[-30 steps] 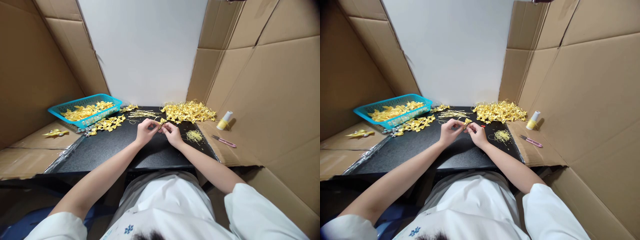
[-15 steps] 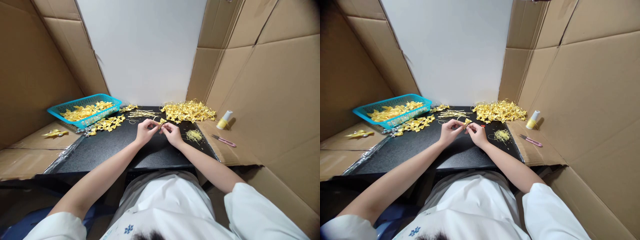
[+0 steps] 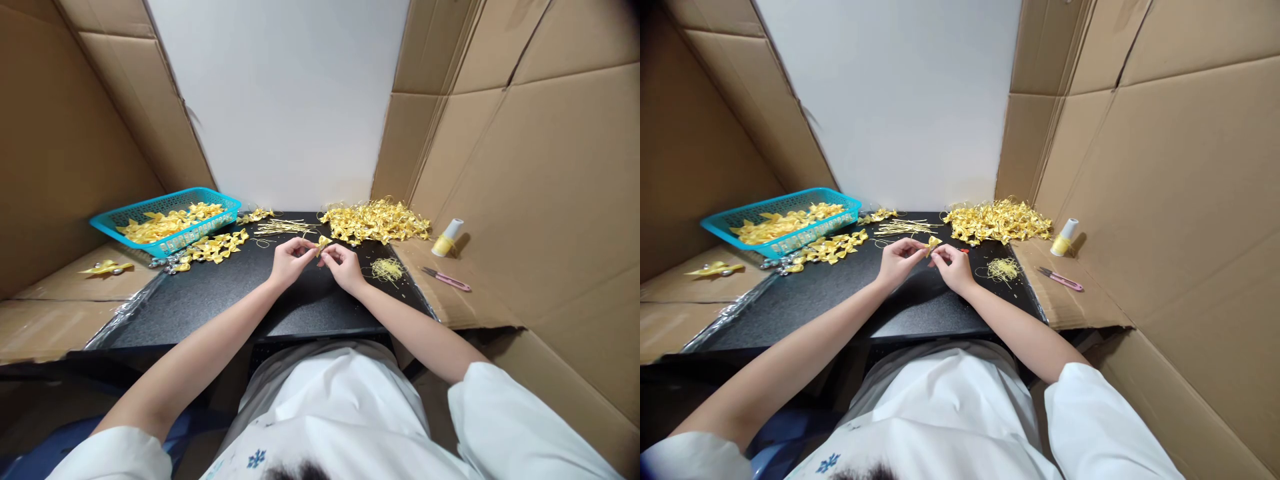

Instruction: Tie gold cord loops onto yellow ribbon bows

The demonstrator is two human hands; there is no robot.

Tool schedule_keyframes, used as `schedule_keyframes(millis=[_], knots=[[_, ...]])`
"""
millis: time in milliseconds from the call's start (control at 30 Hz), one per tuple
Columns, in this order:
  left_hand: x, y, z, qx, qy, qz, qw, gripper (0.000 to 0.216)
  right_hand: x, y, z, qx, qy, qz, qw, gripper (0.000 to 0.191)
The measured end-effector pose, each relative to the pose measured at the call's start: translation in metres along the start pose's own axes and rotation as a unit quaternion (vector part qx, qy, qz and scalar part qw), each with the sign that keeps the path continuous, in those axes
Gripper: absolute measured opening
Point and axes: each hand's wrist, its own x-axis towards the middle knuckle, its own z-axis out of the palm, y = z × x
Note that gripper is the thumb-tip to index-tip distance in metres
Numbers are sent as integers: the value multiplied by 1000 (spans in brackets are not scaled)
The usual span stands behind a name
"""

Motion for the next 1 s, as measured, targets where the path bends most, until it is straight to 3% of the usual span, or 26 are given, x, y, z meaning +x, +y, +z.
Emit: schedule_keyframes(millis=[1000], knots=[[1, -3, 0, -21, -8, -18, 1000, 27, 0, -2, 2, -1, 9, 29, 1000, 15]])
